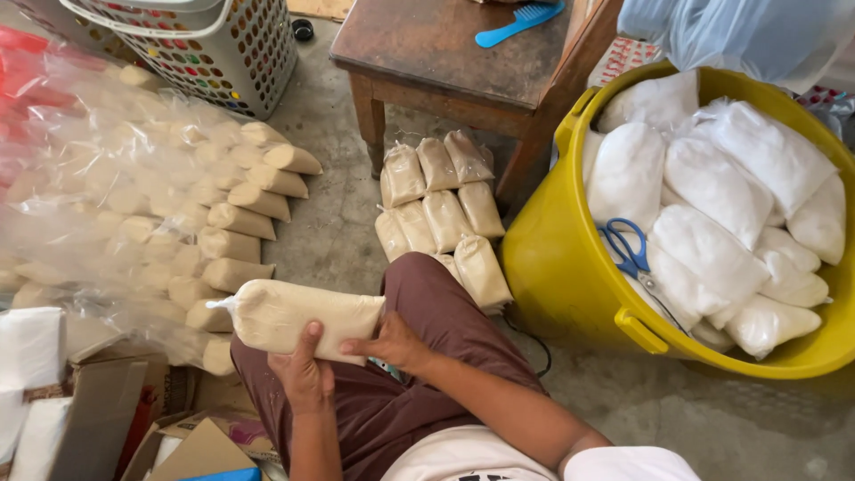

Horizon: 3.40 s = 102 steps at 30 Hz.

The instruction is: Manually tying and organizing small plastic bags filled with a white powdered food product.

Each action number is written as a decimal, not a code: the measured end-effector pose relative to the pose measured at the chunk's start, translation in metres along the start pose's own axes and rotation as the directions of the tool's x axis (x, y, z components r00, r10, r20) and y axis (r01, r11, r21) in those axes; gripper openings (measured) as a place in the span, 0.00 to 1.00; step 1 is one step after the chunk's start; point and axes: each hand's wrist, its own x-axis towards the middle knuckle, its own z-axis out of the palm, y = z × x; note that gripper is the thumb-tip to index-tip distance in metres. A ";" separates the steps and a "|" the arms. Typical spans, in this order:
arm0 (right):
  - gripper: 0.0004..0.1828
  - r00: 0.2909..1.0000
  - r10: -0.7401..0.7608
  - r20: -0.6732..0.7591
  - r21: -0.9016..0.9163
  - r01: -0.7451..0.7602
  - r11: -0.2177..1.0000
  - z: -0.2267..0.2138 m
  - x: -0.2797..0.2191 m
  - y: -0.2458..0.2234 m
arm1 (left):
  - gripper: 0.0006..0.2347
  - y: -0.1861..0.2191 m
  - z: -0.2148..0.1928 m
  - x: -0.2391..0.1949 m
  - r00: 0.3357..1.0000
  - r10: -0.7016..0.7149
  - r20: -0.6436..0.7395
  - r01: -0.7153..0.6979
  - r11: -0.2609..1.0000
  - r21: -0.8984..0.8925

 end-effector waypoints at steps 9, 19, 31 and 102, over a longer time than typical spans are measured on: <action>0.18 1.000 -0.015 -0.023 0.283 0.021 0.959 -0.010 0.006 0.006 | 0.27 -0.006 -0.020 0.014 0.995 -0.017 0.096 0.009 0.996 0.089; 0.26 0.991 -0.019 0.134 -0.215 0.047 0.976 -0.028 0.010 -0.044 | 0.22 -0.012 -0.011 0.015 0.978 -0.199 0.068 0.206 0.969 -0.134; 0.25 0.992 0.040 0.124 -0.363 0.008 0.932 -0.056 0.024 -0.107 | 0.26 0.004 0.051 0.030 0.957 -0.228 0.180 0.195 0.963 0.184; 0.35 0.922 0.206 -0.329 -0.739 -0.387 0.551 -0.183 0.094 0.081 | 0.24 0.088 0.012 0.133 0.842 -0.493 0.217 0.229 0.692 0.685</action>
